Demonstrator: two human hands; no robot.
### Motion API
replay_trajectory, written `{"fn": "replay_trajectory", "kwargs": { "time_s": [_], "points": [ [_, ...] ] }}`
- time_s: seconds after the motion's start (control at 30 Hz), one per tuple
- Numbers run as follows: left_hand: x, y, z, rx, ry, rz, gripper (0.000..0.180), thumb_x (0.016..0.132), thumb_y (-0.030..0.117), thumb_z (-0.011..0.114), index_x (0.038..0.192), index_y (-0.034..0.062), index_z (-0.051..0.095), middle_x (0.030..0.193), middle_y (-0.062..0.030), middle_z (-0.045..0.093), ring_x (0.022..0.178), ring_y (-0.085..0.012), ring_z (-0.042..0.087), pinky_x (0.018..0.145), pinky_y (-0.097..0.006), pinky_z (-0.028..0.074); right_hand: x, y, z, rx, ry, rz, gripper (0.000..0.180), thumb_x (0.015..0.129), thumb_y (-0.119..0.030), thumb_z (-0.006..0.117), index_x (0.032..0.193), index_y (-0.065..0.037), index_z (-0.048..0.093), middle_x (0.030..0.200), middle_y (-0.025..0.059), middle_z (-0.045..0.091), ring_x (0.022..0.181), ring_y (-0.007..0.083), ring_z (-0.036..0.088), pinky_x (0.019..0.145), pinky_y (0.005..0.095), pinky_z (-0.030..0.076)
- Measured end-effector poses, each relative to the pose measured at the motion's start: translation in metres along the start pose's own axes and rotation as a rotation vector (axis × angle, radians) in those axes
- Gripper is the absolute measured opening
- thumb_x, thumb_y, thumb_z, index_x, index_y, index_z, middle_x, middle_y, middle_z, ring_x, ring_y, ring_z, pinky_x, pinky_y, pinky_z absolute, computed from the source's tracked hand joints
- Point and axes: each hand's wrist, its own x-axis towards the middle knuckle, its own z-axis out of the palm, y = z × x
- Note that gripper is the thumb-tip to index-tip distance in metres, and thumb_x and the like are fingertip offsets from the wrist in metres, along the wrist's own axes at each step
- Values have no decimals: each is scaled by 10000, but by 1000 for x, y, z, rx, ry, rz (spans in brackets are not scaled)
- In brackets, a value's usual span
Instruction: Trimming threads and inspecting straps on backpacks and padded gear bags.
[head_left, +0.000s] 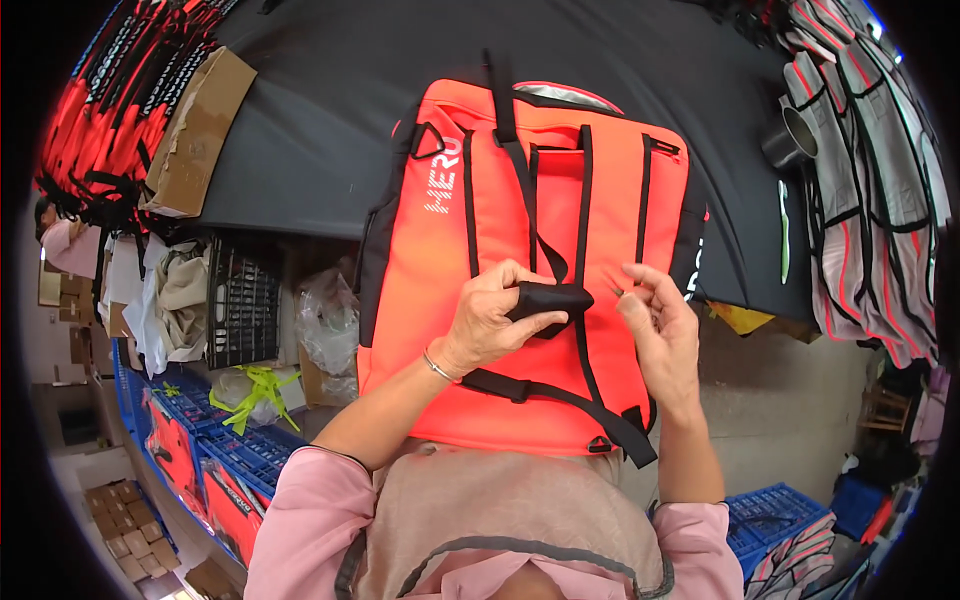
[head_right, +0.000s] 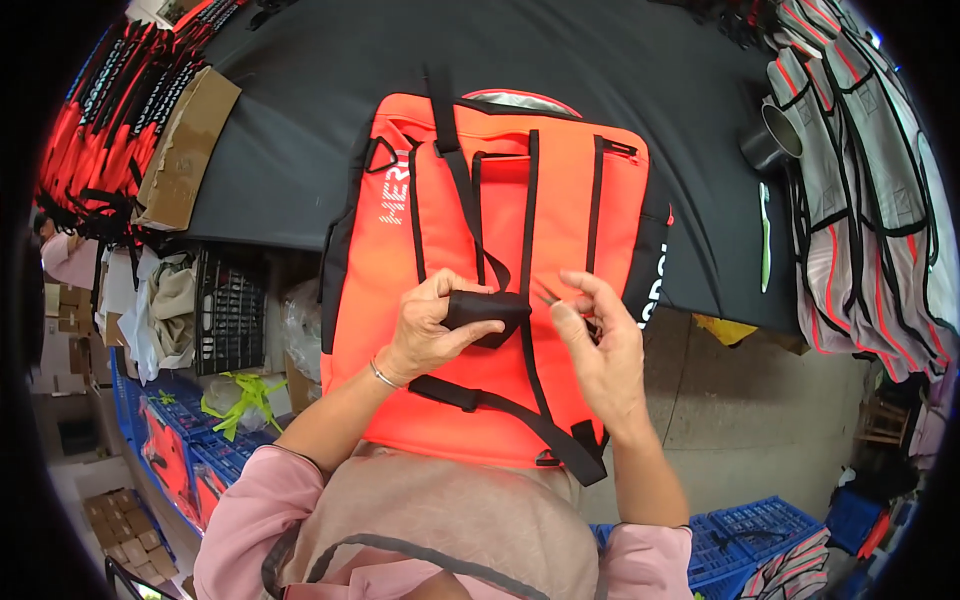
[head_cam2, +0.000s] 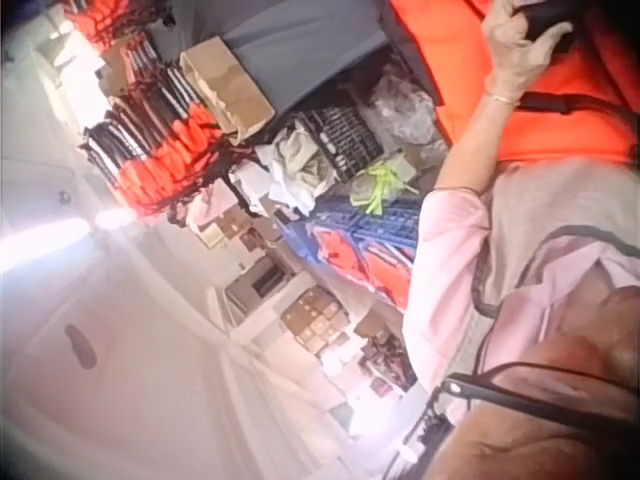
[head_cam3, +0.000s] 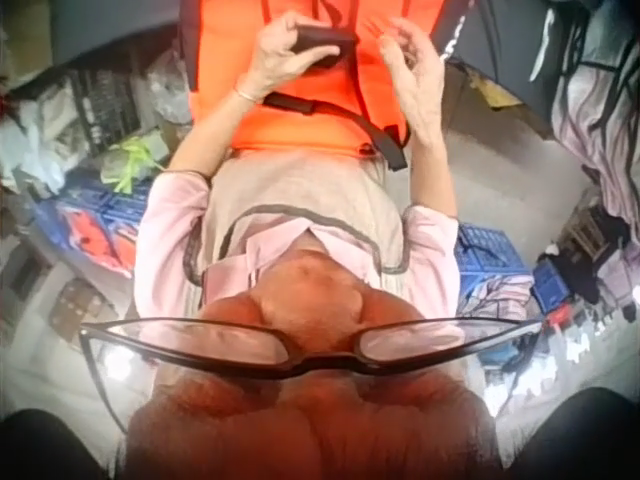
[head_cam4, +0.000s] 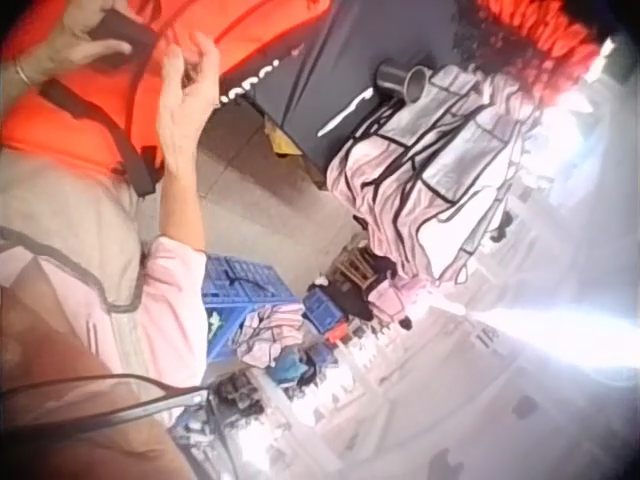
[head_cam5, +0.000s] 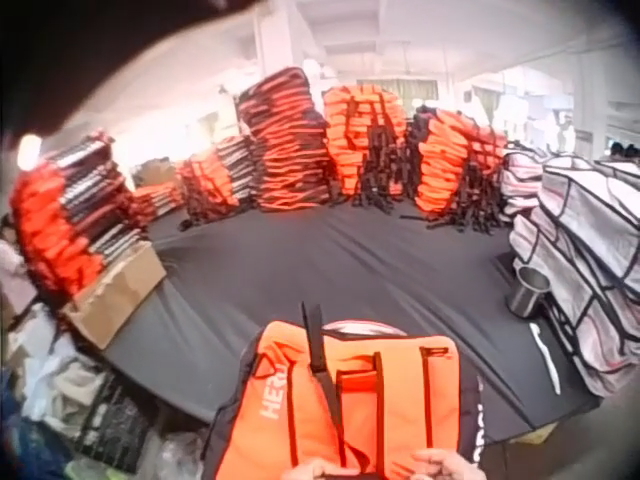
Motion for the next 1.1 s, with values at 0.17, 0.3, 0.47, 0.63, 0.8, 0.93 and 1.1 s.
{"fn": "replay_trajectory", "kwargs": {
  "time_s": [0.17,0.3,0.47,0.63,0.8,0.93,1.1],
  "points": [
    [-10,3,10,6,-8,12,249,701,71,856,935,69,773,938,-81,719,787,-203,685,664,-305,539,-15,2,9,-219,62,-81,189,883,-134,750,955,16,660,781,79,693,678,102,615,628,267,500],
    [-9,3,8,81,-19,70,277,683,51,849,946,79,766,979,-74,727,811,-222,693,684,-317,545,-12,-2,12,-299,1,-82,192,853,-128,772,928,11,663,773,94,696,670,137,644,622,286,516],
    [-6,1,6,88,-40,96,289,676,53,853,949,85,764,985,-61,726,811,-221,690,691,-321,547,-6,1,9,-348,-44,-135,203,844,-147,785,901,5,663,764,109,696,652,188,659,617,305,524],
    [-6,0,6,83,-72,110,299,668,55,858,950,88,764,977,-56,724,808,-220,687,687,-319,547,-3,6,4,-323,-101,-101,189,847,-131,784,898,5,663,751,85,690,661,143,649,621,280,520],
    [-8,-3,6,46,-73,79,301,666,52,858,949,86,762,979,-54,719,822,-215,685,677,-318,545,-2,3,2,-86,-67,4,155,860,-93,773,888,11,661,756,44,679,706,84,620,657,250,508],
    [-12,2,3,67,-87,101,324,638,34,869,941,73,758,970,-45,723,788,-205,683,635,-301,538,-4,7,-3,-215,-190,21,129,873,-84,755,911,-3,663,818,22,687,735,73,610,693,230,498],
    [-42,8,-25,154,-424,48,381,957,356,531,1007,39,737,1401,-148,509,1311,-325,423,1088,-498,258,4,7,-15,1,4,52,206,894,-112,742,1040,-15,633,851,-8,638,788,61,589,725,209,486]
  ]
}}
